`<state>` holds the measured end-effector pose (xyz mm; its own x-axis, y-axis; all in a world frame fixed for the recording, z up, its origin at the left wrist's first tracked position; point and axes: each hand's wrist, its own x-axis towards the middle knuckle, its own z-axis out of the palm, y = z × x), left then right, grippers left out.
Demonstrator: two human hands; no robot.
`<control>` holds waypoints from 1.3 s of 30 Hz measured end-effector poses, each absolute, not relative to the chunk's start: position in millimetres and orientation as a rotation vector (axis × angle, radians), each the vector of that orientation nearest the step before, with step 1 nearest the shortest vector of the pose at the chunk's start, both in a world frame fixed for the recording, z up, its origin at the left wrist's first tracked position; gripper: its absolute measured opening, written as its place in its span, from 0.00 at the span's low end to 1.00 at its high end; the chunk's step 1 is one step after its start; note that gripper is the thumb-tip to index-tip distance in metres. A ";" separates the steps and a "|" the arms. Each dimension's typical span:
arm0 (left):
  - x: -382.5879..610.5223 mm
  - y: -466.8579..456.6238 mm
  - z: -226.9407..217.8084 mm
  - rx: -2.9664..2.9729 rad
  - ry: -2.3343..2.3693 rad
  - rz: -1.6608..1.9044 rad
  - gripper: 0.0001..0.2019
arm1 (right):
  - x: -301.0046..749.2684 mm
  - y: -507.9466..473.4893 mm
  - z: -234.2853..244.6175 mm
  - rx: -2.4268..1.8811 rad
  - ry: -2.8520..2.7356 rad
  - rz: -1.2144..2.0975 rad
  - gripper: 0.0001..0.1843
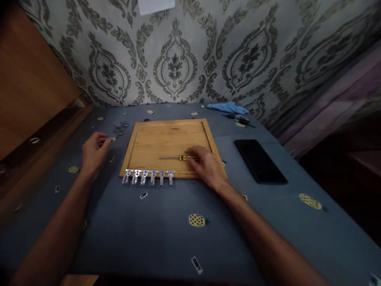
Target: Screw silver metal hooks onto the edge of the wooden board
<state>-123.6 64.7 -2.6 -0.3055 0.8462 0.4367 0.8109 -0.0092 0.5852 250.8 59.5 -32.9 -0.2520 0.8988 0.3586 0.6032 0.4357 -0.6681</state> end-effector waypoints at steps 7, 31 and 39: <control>-122.0 63.8 -8.0 1.845 2.219 1.217 0.11 | 227.4 36.4 -31.4 -0.989 -2.222 0.324 0.20; -14.6 4.6 12.8 2.534 1.176 0.430 0.34 | 231.3 23.9 -37.8 -0.996 -2.313 0.394 0.27; -8.7 1.4 7.5 2.663 1.191 0.408 0.32 | 225.6 25.0 -42.2 -1.006 -2.322 0.387 0.28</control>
<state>-8.7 1.4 7.5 0.6383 0.7510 0.1693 0.6969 -0.6571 0.2872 225.6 25.0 -42.2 -0.5520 0.7374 0.3893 0.5713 0.6745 -0.4676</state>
